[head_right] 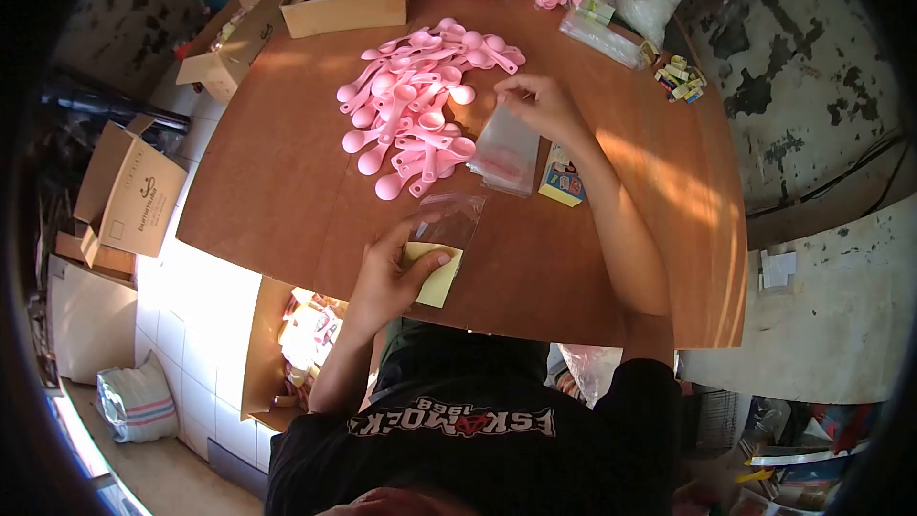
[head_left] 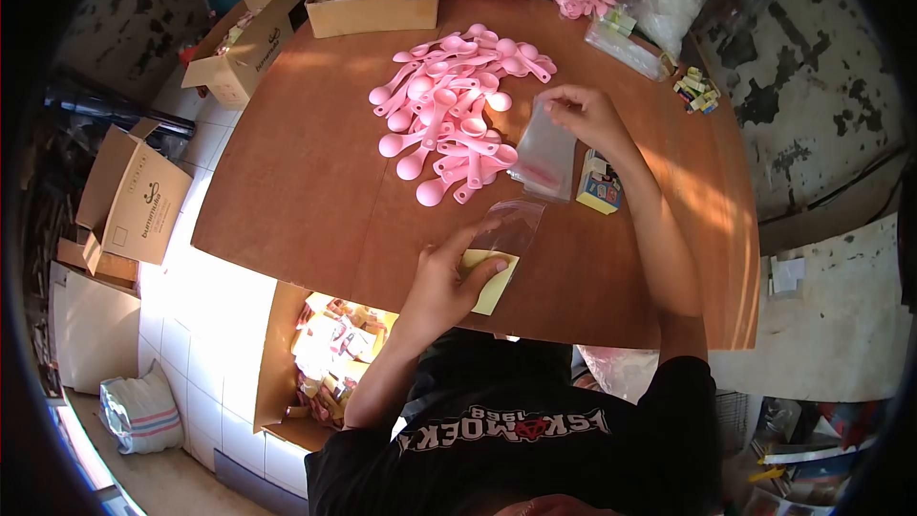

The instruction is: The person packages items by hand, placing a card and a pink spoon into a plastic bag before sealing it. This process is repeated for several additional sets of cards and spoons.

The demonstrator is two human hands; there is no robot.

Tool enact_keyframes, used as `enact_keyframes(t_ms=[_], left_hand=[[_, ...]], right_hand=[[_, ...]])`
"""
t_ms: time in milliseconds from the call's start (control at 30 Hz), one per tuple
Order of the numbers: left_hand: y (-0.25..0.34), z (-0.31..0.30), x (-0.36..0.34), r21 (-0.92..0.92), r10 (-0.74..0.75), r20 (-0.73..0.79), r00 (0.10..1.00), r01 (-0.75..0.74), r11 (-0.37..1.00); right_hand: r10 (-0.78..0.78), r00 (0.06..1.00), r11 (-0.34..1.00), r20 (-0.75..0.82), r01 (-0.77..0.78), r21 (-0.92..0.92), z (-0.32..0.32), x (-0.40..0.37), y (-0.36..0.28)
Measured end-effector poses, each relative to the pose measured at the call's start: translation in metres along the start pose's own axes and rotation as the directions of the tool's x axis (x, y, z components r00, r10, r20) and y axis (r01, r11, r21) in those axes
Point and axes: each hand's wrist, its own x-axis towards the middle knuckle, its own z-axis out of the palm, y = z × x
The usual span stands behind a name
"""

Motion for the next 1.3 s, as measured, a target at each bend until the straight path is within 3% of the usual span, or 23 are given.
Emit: enact_keyframes(t_ms=[67, 100, 167, 267, 333, 433, 500, 533, 567, 667, 733, 767, 833, 1033, 1100, 1167, 1233, 1300], left_hand=[[-0.001, -0.007, -0.004, -0.040, -0.036, -0.016, 0.999, 0.035, 0.999], [-0.002, -0.010, -0.007, -0.029, -0.041, -0.031, 0.999, 0.040, 0.999], [-0.003, -0.015, -0.010, -0.022, -0.038, -0.058, 0.998, 0.037, 0.999], [-0.005, -0.023, -0.014, -0.113, -0.108, -0.065, 0.992, 0.101, 0.989], [-0.013, -0.028, -0.016, -0.173, -0.122, -0.079, 0.989, 0.107, 0.979], [-0.019, -0.035, -0.017, -0.122, -0.145, -0.101, 0.984, 0.132, 0.984], [-0.017, -0.040, -0.012, -0.144, -0.184, -0.070, 0.980, 0.173, 0.974], [-0.017, -0.041, -0.009, -0.162, -0.214, -0.033, 0.976, 0.206, 0.965], [-0.019, -0.042, -0.007, -0.169, -0.227, -0.029, 0.973, 0.219, 0.961], [-0.016, -0.042, 0.004, -0.120, -0.155, 0.011, 0.988, 0.156, 0.981], [-0.021, -0.038, 0.009, -0.126, -0.135, 0.033, 0.990, 0.138, 0.982], [-0.023, -0.036, 0.011, -0.131, -0.110, 0.042, 0.993, 0.115, 0.985], [-0.021, -0.034, 0.016, -0.149, -0.117, 0.096, 0.988, 0.131, 0.980], [-0.006, -0.030, 0.022, -0.158, -0.081, 0.224, 0.971, 0.119, 0.980], [-0.005, -0.028, 0.022, -0.179, -0.078, 0.243, 0.967, 0.124, 0.976], [-0.004, -0.026, 0.021, -0.201, -0.051, 0.227, 0.973, 0.098, 0.975], [-0.007, -0.025, 0.018, -0.191, -0.046, 0.239, 0.970, 0.093, 0.977], [-0.005, -0.023, 0.012, -0.184, -0.047, 0.251, 0.967, 0.095, 0.978]], right_hand=[[-0.031, 0.981, 0.966, -0.191, -0.020, -0.259, 0.003, 0.047, 0.041], [-0.039, 0.981, 0.964, -0.192, -0.013, -0.265, 0.006, 0.057, 0.045], [-0.107, 0.942, 0.795, -0.319, -0.112, -0.596, 0.014, 0.077, 0.047], [-0.144, 0.946, 0.764, -0.290, -0.080, -0.641, 0.020, 0.099, 0.094], [-0.140, 0.955, 0.764, -0.260, -0.064, -0.643, 0.022, 0.102, 0.090], [-0.159, 0.923, 0.846, -0.350, -0.056, -0.530, 0.019, 0.072, 0.052], [-0.114, 0.898, 0.961, -0.425, -0.008, -0.275, 0.011, 0.051, 0.024], [-0.119, 0.881, 0.993, -0.457, 0.093, -0.079, 0.009, 0.038, 0.012], [-0.110, 0.863, 0.974, -0.493, 0.192, 0.119, 0.006, 0.023, -0.001], [-0.078, 0.861, 0.933, -0.503, 0.241, 0.268, -0.004, -0.027, -0.066], [-0.043, 0.917, 0.878, -0.397, 0.224, 0.424, -0.013, -0.053, -0.079], [-0.032, 0.912, 0.881, -0.408, 0.218, 0.419, -0.014, -0.063, -0.081], [-0.097, 0.954, 0.897, -0.285, 0.208, 0.390, -0.016, -0.082, -0.086], [-0.040, 0.982, 0.949, -0.186, 0.096, 0.302, -0.011, -0.105, -0.104], [0.053, 0.994, 0.949, -0.095, -0.021, 0.315, -0.011, -0.109, -0.106], [0.019, 0.998, 0.947, -0.059, 0.001, 0.322, -0.014, -0.111, -0.104], [-0.039, 0.999, 0.980, 0.038, 0.031, 0.197, -0.016, -0.113, -0.109], [-0.057, 0.998, 0.979, 0.032, 0.050, 0.200, -0.009, -0.119, -0.115]])
